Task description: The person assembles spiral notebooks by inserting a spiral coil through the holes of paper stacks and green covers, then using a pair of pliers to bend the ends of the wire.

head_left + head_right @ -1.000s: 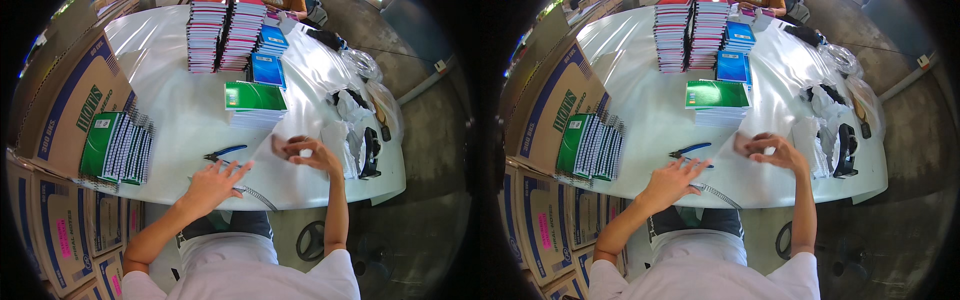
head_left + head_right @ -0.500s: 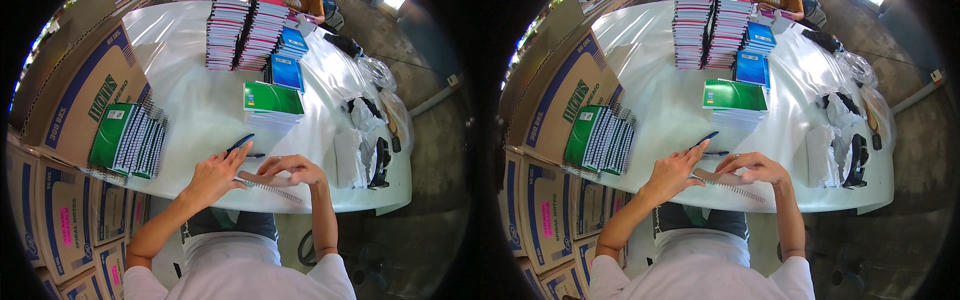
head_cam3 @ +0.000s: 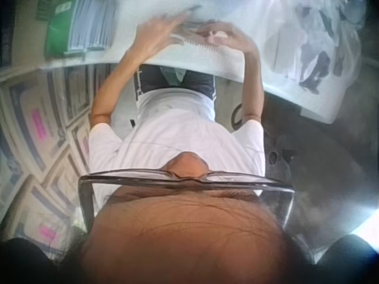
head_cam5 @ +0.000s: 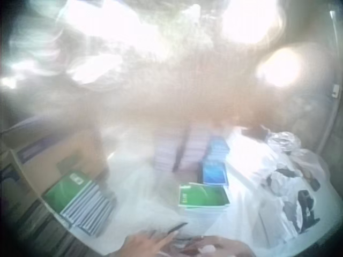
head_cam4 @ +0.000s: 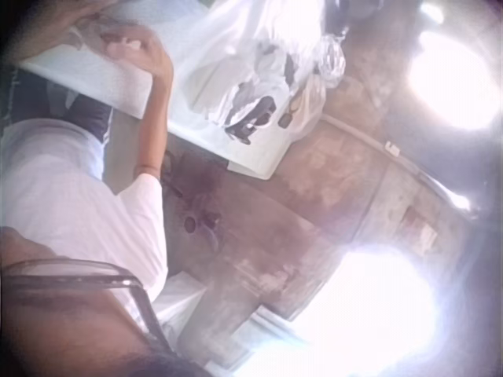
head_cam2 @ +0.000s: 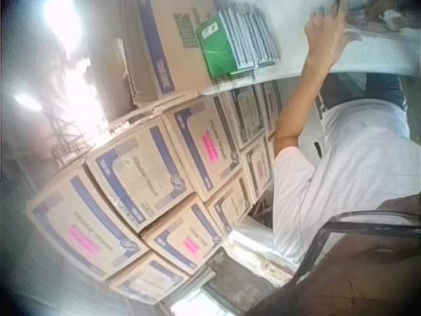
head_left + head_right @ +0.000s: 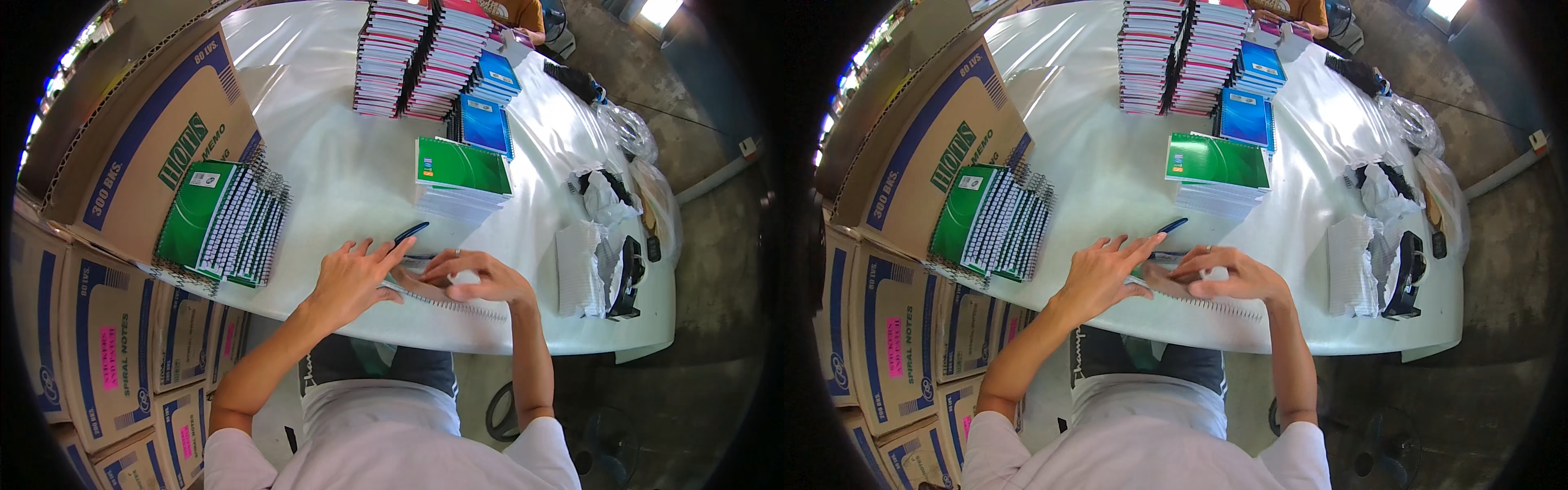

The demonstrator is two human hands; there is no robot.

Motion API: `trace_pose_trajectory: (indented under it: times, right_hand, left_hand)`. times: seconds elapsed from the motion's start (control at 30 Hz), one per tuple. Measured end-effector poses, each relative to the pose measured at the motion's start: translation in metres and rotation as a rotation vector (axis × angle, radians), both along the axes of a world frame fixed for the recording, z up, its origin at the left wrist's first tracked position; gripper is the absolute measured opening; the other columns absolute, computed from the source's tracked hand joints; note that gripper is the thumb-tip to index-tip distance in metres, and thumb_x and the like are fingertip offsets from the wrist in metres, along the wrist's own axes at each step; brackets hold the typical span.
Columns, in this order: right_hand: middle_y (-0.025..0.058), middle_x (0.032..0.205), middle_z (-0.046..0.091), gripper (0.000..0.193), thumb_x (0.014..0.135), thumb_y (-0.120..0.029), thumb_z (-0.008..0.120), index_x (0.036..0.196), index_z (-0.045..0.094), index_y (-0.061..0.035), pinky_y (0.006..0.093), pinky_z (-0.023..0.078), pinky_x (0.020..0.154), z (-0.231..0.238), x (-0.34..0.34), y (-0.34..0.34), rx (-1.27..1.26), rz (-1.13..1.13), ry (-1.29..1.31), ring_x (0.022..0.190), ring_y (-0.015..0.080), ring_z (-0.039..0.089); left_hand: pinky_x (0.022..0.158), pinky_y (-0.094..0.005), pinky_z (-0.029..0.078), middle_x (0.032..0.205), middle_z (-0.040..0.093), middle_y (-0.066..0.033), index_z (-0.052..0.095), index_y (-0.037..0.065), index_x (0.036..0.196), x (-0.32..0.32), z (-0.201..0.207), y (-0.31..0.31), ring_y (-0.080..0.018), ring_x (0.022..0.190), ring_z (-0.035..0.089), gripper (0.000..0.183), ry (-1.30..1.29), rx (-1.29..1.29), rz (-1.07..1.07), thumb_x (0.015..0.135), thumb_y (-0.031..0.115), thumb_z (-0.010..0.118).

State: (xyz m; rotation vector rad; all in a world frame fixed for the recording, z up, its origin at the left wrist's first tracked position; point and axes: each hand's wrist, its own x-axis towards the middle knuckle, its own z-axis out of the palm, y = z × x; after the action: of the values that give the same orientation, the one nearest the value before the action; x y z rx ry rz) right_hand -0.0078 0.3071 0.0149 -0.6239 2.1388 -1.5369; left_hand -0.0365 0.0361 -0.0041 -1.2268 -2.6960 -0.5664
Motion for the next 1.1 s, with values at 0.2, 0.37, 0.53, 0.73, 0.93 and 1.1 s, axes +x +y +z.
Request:
trace_pose_trajectory:
  times: [0.2,0.37,0.53,0.73,0.93,1.1]
  right_hand:
    - [0.0139,0.109,0.068,0.059,0.081,-0.051,0.073,0.111,0.073,-0.0001,0.0337,0.046,0.083,0.003,-0.006,0.000,-0.123,-0.009,-0.026,0.097,0.0229,0.061]
    - [0.0122,0.106,0.069,0.053,0.084,-0.048,0.070,0.112,0.074,-0.0034,0.0316,0.046,0.084,0.005,-0.016,0.012,-0.034,-0.082,0.012,0.093,0.0222,0.061]
    - [0.0092,0.102,0.069,0.052,0.085,-0.049,0.068,0.112,0.074,-0.0048,0.0316,0.046,0.077,0.015,-0.029,0.018,0.259,-0.120,0.126,0.090,0.0202,0.061]
    - [0.0122,0.108,0.070,0.048,0.084,-0.047,0.072,0.110,0.076,-0.0067,0.0341,0.047,0.078,0.021,-0.026,0.030,0.350,-0.138,-0.011,0.092,0.0218,0.062]
    - [0.0106,0.117,0.065,0.036,0.075,-0.027,0.083,0.107,0.077,-0.0122,0.0402,0.043,0.097,0.002,0.011,0.041,0.697,-0.352,0.644,0.113,0.0292,0.058]
    - [0.0050,0.103,0.065,0.032,0.073,-0.012,0.082,0.103,0.071,-0.0100,0.0389,0.041,0.093,0.004,0.031,-0.055,0.460,-0.471,0.777,0.102,0.0251,0.058]
  left_hand:
    - [0.075,-0.0440,0.055,0.111,0.069,-0.0070,0.042,0.025,0.148,-0.012,0.006,0.001,-0.0302,0.100,0.067,0.092,-0.121,-0.037,0.044,0.067,0.052,0.078]
    - [0.071,-0.0452,0.055,0.102,0.070,-0.0133,0.042,0.029,0.148,-0.023,0.015,0.010,-0.0320,0.091,0.070,0.088,-0.234,-0.127,0.085,0.071,0.060,0.073]
    - [0.067,-0.0457,0.053,0.081,0.071,-0.0125,0.044,0.029,0.146,-0.036,0.021,0.018,-0.0350,0.079,0.070,0.082,-0.281,-0.318,0.084,0.076,0.064,0.068]
    - [0.065,-0.0457,0.053,0.074,0.069,-0.0094,0.061,0.027,0.133,-0.041,0.013,0.007,-0.0352,0.074,0.069,0.059,-0.251,-0.287,-0.105,0.085,0.062,0.059]
    - [0.066,-0.0462,0.053,0.086,0.072,-0.0111,0.060,0.027,0.133,-0.027,0.019,0.005,-0.0330,0.078,0.069,0.051,-0.337,-0.401,-0.132,0.093,0.057,0.052]
    - [0.067,-0.0475,0.053,0.084,0.071,-0.0112,0.051,0.028,0.141,-0.020,0.006,0.001,-0.0336,0.077,0.069,0.050,-0.278,-0.205,-0.068,0.097,0.053,0.049]
